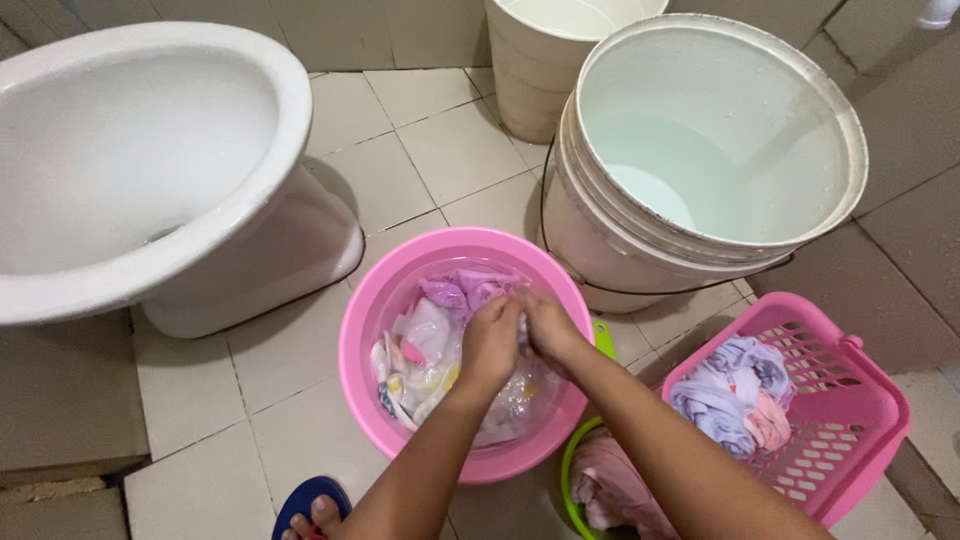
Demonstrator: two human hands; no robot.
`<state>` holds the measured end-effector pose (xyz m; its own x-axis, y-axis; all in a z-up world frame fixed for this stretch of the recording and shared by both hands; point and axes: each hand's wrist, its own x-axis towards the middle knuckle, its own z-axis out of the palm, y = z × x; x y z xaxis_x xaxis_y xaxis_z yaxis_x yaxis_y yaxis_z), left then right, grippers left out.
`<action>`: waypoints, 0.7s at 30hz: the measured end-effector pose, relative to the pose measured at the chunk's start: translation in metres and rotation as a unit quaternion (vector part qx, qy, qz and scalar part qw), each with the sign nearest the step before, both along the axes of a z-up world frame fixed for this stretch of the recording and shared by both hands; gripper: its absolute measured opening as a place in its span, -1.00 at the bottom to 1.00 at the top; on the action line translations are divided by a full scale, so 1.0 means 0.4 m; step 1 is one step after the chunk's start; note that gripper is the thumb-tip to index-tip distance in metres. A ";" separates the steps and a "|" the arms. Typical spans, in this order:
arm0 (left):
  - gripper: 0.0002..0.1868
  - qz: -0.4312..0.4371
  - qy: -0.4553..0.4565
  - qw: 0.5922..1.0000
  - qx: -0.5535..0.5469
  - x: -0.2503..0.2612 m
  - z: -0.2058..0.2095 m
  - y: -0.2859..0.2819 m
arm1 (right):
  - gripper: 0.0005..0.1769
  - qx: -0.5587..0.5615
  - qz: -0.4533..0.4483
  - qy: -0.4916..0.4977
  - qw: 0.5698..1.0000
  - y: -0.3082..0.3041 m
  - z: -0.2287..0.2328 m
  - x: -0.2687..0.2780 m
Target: The person washes clothes by hand in a pink bucket with soapy water, scrubbing various garments before placing them into a pink basket.
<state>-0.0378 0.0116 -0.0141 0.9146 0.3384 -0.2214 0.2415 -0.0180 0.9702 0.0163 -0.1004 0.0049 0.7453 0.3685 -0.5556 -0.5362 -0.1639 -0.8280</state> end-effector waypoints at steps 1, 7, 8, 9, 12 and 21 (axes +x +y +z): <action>-0.61 -0.018 0.007 0.999 -0.036 -0.002 -0.015 0.000 | -0.51 0.023 0.029 0.013 0.999 0.000 -0.007 -0.006; -0.59 -0.045 -0.155 0.972 0.170 -0.023 -0.090 -0.021 | -0.49 -0.048 0.047 0.016 0.998 -0.004 -0.040 -0.008; -0.59 -0.050 -0.142 0.980 0.127 -0.028 -0.083 -0.017 | -0.57 -0.050 0.050 0.006 0.997 -0.020 -0.041 -0.003; -0.59 -0.055 -0.128 0.987 0.084 -0.042 -0.073 -0.002 | -0.63 -0.053 0.053 -0.003 0.997 -0.032 -0.045 -0.001; -0.58 -0.080 -0.006 0.995 0.063 -0.061 -0.034 0.099 | -0.57 0.122 0.115 0.074 0.983 -0.005 -0.080 -0.041; -0.76 -0.104 0.054 0.985 -0.124 0.029 -0.062 0.128 | -0.75 -0.013 0.085 -0.284 0.955 -0.047 -0.128 0.028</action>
